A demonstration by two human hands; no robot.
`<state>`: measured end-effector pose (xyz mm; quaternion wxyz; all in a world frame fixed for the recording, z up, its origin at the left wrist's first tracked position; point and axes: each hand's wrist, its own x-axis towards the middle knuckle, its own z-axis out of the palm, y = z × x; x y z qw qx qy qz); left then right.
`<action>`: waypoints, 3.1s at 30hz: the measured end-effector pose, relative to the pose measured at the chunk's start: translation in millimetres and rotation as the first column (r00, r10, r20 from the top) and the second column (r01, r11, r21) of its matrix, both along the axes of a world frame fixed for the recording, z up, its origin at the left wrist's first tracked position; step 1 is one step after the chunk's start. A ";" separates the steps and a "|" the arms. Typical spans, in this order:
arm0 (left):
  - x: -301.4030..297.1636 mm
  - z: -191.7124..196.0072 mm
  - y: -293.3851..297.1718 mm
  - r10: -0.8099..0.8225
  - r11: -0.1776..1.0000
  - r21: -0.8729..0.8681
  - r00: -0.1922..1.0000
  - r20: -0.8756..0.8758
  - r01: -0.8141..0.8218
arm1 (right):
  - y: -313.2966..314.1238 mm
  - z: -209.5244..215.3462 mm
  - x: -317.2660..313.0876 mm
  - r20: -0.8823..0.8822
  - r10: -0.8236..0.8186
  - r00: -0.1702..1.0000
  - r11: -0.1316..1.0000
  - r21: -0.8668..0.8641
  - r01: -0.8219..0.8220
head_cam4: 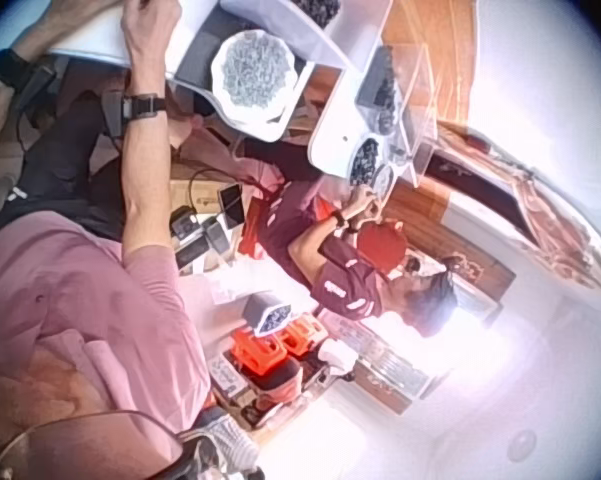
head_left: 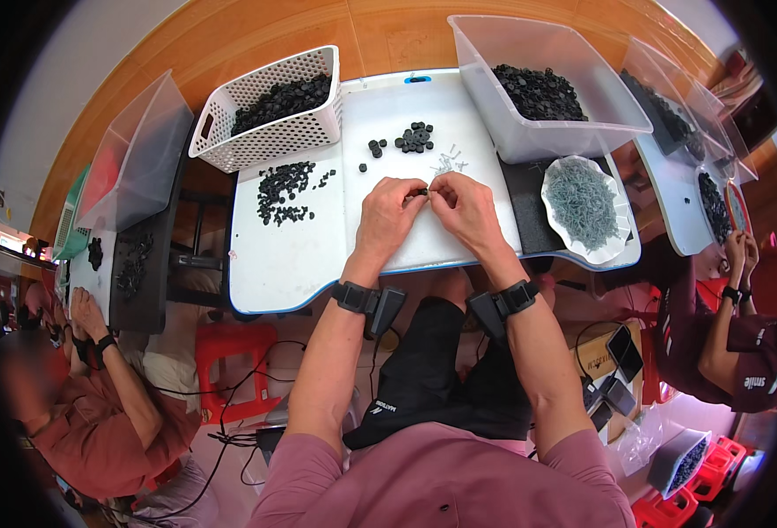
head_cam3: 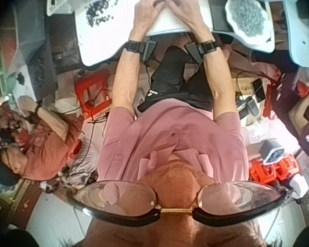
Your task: The person assembles components by inserting pins into black plastic pieces by hand.
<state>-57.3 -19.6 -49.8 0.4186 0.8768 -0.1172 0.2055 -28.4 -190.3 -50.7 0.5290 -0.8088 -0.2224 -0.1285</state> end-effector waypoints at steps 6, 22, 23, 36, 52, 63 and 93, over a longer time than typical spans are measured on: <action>-2.5 0.0 -3.3 0.017 0.994 0.103 0.993 0.113 -0.029 | 0.8 0.3 0.9 -0.016 -0.012 1.000 0.999 -0.036 0.011; -2.2 3.8 -2.9 -0.005 1.000 -0.023 0.999 -0.054 0.004 | -0.8 5.2 -3.9 -0.038 0.005 0.999 1.000 0.016 -0.005; -2.7 3.6 -3.1 -0.003 0.999 -0.032 0.998 -0.070 0.001 | -1.4 4.0 -3.6 -0.023 0.012 1.000 1.000 0.012 -0.012; -0.4 2.9 -0.9 -0.035 0.997 -0.077 0.994 -0.102 0.027 | -2.7 2.7 -0.3 -0.064 -0.050 0.997 0.999 -0.016 0.050; -2.5 3.8 -3.3 -0.021 0.995 -0.101 0.996 -0.090 0.011 | -2.7 5.3 1.5 -0.111 -0.045 0.993 0.999 -0.002 0.045; -1.4 5.2 -3.5 -0.002 0.988 -0.151 0.987 -0.162 -0.022 | -5.2 3.4 -7.7 0.024 -0.033 0.999 0.992 0.121 0.030; -1.6 -1.6 -1.4 0.000 0.984 -0.176 0.997 -0.081 -0.014 | -3.8 5.0 0.4 -0.124 0.034 0.992 0.999 0.040 -0.029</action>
